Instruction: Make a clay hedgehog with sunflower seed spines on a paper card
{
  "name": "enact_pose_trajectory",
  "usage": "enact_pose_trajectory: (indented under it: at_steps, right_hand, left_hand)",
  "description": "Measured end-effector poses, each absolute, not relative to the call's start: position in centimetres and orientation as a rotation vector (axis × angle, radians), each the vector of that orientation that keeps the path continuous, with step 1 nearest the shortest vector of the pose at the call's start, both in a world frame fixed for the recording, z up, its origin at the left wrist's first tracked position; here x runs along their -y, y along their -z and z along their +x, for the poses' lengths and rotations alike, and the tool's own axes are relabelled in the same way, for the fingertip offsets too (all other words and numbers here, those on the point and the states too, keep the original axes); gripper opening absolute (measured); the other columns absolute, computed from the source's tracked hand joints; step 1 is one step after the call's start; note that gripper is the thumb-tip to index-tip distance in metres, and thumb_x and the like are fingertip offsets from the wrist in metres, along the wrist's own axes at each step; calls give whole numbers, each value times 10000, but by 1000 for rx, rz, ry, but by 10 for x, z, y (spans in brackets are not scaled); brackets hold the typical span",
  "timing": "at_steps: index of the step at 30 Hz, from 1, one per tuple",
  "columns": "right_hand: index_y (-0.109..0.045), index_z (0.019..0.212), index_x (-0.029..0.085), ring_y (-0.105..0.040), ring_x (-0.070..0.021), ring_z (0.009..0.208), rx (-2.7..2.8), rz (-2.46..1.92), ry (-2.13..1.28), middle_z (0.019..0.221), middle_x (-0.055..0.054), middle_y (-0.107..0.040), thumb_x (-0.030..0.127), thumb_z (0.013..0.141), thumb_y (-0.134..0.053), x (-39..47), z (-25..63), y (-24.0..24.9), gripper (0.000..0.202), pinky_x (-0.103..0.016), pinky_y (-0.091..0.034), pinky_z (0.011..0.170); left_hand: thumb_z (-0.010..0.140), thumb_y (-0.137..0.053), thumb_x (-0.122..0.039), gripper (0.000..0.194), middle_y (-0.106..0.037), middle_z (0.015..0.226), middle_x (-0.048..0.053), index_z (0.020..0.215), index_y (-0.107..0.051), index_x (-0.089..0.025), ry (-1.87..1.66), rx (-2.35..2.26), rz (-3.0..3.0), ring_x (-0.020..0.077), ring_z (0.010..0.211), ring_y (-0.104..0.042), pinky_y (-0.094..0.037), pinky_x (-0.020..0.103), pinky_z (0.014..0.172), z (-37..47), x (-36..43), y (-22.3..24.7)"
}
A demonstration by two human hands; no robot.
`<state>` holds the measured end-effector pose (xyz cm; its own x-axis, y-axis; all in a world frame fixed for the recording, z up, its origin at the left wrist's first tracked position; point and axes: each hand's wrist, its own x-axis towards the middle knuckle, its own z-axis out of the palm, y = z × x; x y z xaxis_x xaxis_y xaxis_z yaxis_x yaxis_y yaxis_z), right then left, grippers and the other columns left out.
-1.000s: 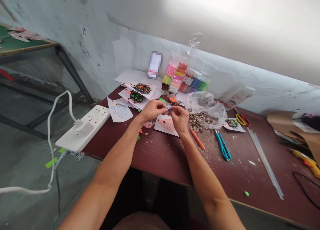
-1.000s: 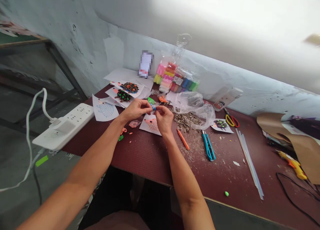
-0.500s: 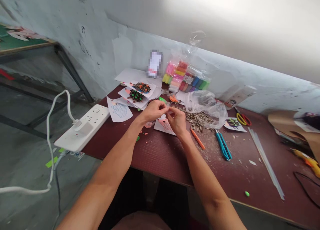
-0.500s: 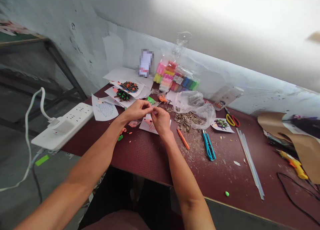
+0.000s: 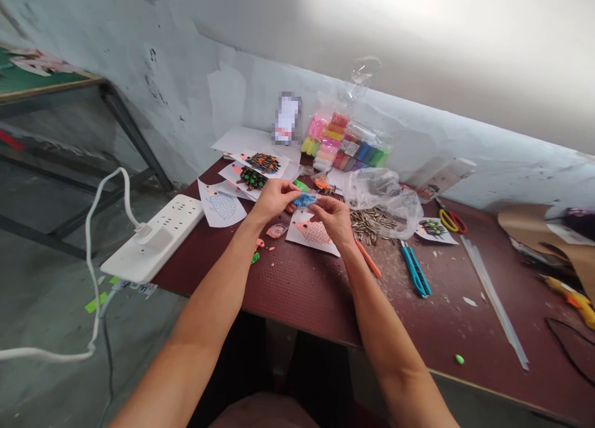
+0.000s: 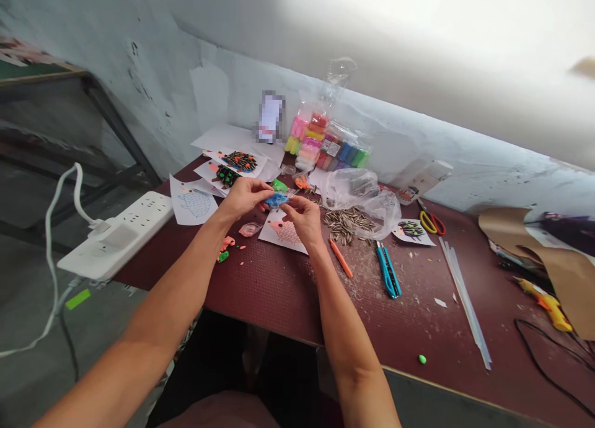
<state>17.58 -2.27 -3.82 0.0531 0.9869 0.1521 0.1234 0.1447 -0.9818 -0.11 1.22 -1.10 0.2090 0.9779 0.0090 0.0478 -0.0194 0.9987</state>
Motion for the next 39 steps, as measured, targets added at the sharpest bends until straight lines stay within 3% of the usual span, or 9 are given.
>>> enact_pose_trajectory:
  at_steps: [4,9,12,15,18,29,35,39]
  right_hand:
    - [-755,813,173,-666,-142,565,1335,-1273,-975,766,-36,-754,556,639,-866,25,172,39,435,-273,-586,532]
    - [-723,931,201,-703,-154,637,1338,-1164,-1116,864,-23,-761,589,656,-858,24,170,41,494,-312,-636,612]
    - [-664,903,213,-685,-139,626,1328,-1133,-1103,818,0,-729,582,655,-867,22,172,43,489,-303,-629,615]
    - [-629,874,224,-659,-129,630,1295,-1122,-1021,771,17,-697,578,636,-879,20,174,43,494,-287,-615,609]
    - [-627,870,226,-633,-121,624,1289,-1117,-995,739,24,-684,552,640,-887,20,176,41,477,-271,-599,593]
    - [-699,991,215,-655,-130,618,1273,-1122,-1084,825,6,-749,547,639,-870,25,168,36,513,-296,-617,596]
    - [-606,840,226,-667,-133,595,1329,-1184,-1020,721,23,-705,603,682,-826,28,160,42,464,-279,-593,587]
    - [-664,925,216,-703,-151,606,1392,-1258,-896,759,8,-726,593,747,-785,33,161,41,434,-280,-574,593]
  left_hand:
    - [791,-762,-76,147,-614,525,-26,702,-652,-116,-1094,-1086,1343,76,429,-547,-422,181,423,4,-9,10]
    - [796,-716,-91,121,-589,514,-37,691,-661,-115,-1117,-965,1351,62,436,-516,-389,172,433,4,-9,12]
    - [774,-714,-78,31,-659,612,-10,756,-708,-102,-1111,-878,1319,65,510,-558,-442,180,503,4,-11,14]
    - [730,-750,-68,171,-744,773,29,897,-749,-102,-1062,-766,1282,85,635,-641,-511,196,605,2,-11,16]
    - [716,-778,-77,239,-748,762,27,952,-751,-105,-1063,-770,1279,90,619,-644,-529,207,609,0,-12,17]
    - [813,-684,-80,26,-666,640,-11,828,-690,-99,-1151,-919,1304,55,449,-540,-450,176,468,3,-14,15]
    - [781,-630,-73,65,-635,654,-30,765,-641,-136,-1241,-1004,1451,72,542,-545,-437,177,534,14,-11,18]
    - [756,-637,-101,80,-604,636,-30,698,-607,-149,-1201,-1059,1592,92,575,-532,-427,200,571,10,-10,18]
